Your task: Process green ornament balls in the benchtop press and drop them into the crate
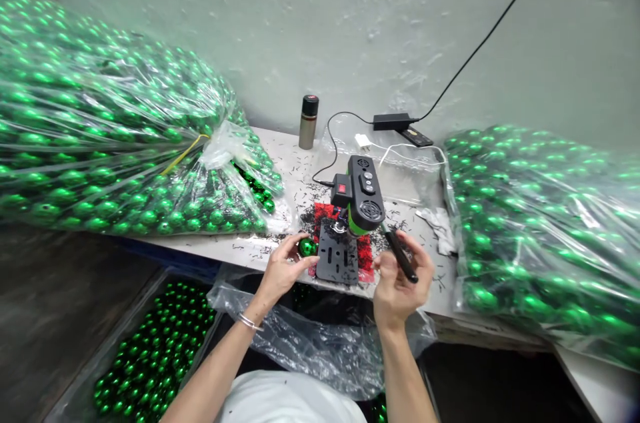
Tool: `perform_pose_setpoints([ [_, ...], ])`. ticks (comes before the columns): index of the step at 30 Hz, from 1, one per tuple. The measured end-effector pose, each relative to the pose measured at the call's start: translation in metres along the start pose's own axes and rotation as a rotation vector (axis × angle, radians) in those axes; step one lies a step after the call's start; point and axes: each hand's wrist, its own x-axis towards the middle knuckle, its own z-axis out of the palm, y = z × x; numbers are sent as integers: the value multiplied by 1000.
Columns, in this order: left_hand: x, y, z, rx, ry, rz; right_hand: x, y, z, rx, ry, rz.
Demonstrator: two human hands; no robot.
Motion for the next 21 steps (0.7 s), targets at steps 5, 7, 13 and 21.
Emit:
perform_pose_setpoints([
  [5,-23,1,17,-34,-30,77,-26,-3,-8,-20,-146,392],
  [7,-32,-1,24,-57,-64,96,-42,-5,-9,-13,-313,541],
  [13,-52,-9,37,-89,-165,119,-79,-2,-3,69,-486,729],
  [21,-60,-19,33,-374,-195,-133,-93,7,-9,217,-367,683],
])
